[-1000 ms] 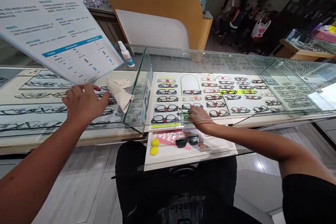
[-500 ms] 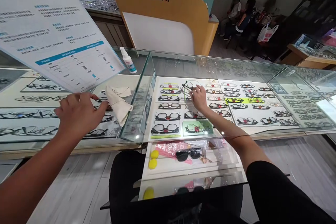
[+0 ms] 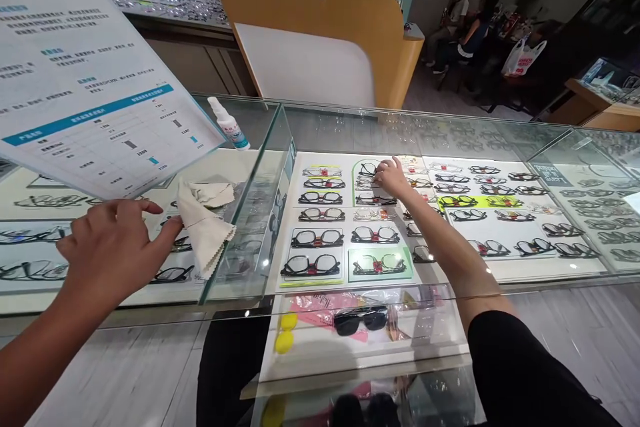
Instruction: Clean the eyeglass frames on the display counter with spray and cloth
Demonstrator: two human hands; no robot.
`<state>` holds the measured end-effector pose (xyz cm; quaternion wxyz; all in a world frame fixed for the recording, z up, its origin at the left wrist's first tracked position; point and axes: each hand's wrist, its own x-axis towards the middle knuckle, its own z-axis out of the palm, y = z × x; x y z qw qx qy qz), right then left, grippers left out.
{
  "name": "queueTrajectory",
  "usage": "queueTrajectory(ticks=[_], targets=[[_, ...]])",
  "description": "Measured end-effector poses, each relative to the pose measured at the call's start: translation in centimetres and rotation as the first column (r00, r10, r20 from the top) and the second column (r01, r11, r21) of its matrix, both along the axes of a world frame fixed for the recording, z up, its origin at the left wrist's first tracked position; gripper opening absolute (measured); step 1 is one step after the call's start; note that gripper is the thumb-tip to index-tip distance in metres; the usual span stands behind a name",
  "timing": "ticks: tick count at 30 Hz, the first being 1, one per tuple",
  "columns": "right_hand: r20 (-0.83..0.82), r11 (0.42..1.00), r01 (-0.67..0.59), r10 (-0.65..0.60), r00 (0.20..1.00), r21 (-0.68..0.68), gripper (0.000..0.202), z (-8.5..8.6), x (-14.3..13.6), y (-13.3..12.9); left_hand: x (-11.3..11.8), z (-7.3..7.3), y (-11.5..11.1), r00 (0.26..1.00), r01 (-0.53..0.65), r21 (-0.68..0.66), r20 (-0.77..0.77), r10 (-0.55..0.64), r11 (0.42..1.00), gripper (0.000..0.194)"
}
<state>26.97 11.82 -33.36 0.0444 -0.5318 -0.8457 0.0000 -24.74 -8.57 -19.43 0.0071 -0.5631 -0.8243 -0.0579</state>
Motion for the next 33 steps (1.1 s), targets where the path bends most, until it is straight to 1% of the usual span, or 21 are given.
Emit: queueTrajectory(ticks=[6, 10, 14, 23, 29, 33], targets=[[0.015, 1.000, -0.008, 0.009, 1.000, -0.021, 0.034, -0.6, -0.6, 1.0, -0.1, 0.0, 0.0, 1.000, -0.006, 0.009, -0.004, 0.006, 1.000, 0.099], [0.022, 0.999, 0.002, -0.001, 1.000, -0.034, 0.033, -1.0, -0.7, 1.0, -0.1, 0.0, -0.1, 1.000, 0.001, 0.009, -0.021, 0.000, 1.000, 0.100], [0.024, 0.999, 0.016, -0.015, 1.000, -0.035, 0.032, -1.1, -0.6, 0.9, 0.0, 0.0, 0.0, 0.999, -0.012, -0.023, -0.036, 0.011, 1.000, 0.101], [0.027, 0.999, 0.029, -0.028, 0.999, -0.033, 0.032, -0.9, -0.5, 0.9, -0.4, -0.2, 0.1, 0.999, -0.026, -0.035, -0.037, 0.024, 0.999, 0.096], [0.019, 0.998, 0.048, -0.047, 0.999, -0.039, 0.030, -0.6, -0.5, 0.7, -0.2, 0.0, 0.1, 0.999, -0.022, -0.039, -0.039, 0.021, 0.999, 0.096], [0.012, 0.997, 0.064, -0.064, 0.998, -0.050, 0.039, -0.3, -0.5, 0.9, -0.2, 0.1, 0.0, 0.999, -0.019, -0.025, -0.027, 0.018, 0.999, 0.096]])
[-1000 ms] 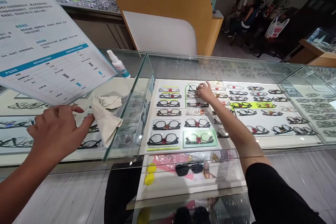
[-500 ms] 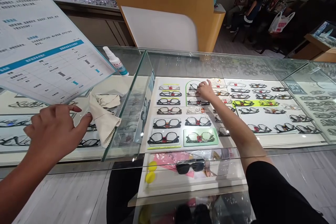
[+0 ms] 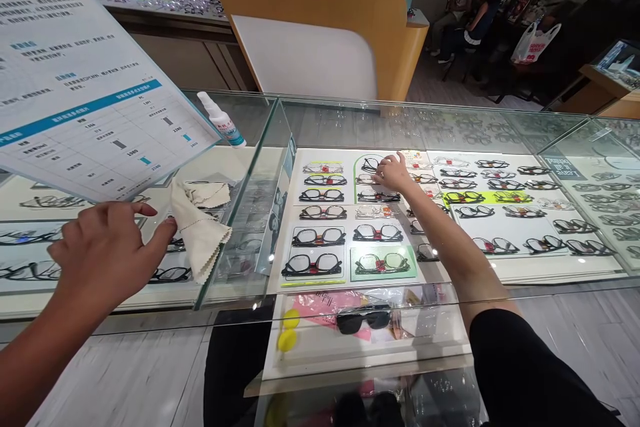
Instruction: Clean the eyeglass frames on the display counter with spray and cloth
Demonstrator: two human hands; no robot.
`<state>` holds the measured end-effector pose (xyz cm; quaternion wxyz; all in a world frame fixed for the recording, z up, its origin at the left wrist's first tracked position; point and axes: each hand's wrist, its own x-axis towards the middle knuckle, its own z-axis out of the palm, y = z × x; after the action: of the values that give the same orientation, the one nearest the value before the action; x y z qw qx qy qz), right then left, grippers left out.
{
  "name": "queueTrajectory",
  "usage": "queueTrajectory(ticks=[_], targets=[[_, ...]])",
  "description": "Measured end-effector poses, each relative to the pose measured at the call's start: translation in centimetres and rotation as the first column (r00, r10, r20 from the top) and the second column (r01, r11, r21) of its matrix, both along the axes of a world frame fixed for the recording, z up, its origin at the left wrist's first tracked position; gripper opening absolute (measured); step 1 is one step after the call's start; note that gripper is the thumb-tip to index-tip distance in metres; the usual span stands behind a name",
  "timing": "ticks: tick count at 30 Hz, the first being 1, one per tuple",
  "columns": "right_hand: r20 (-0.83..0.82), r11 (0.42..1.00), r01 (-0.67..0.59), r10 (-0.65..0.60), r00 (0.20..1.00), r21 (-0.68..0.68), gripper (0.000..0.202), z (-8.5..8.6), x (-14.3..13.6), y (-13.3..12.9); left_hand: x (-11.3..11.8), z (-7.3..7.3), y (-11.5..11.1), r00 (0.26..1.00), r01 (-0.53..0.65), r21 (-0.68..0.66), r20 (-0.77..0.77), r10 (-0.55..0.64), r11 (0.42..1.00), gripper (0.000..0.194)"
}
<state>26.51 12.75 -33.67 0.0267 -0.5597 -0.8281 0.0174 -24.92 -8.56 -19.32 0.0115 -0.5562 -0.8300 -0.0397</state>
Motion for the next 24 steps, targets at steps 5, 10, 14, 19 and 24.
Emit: queueTrajectory(ticks=[5, 10, 14, 19, 24], targets=[[-0.002, 1.000, 0.021, -0.021, 1.000, -0.004, 0.051, 0.1, 0.0, 0.7, 0.1, 0.0, 0.0, 1.000, 0.004, 0.007, 0.006, -0.004, 1.000, 0.094], [0.027, 0.999, 0.040, -0.040, 0.999, -0.009, 0.058, -0.1, -0.2, 1.5, 0.3, 0.1, 0.2, 0.999, -0.014, -0.027, -0.047, 0.013, 1.000, 0.096], [0.057, 0.999, 0.027, -0.025, 0.998, -0.029, 0.062, -0.5, -0.6, 2.0, 0.3, 0.0, 0.3, 0.995, -0.050, -0.050, -0.091, 0.045, 0.997, 0.089], [0.072, 0.999, 0.021, -0.018, 0.997, -0.039, 0.063, -0.8, -1.1, 2.0, 0.0, -0.3, 0.4, 0.993, -0.050, -0.030, -0.104, 0.047, 0.998, 0.089], [0.074, 0.998, 0.042, -0.038, 0.996, -0.047, 0.067, -0.4, -1.5, 1.7, 0.1, -0.5, 0.5, 0.992, -0.057, -0.014, -0.116, 0.055, 0.998, 0.090]])
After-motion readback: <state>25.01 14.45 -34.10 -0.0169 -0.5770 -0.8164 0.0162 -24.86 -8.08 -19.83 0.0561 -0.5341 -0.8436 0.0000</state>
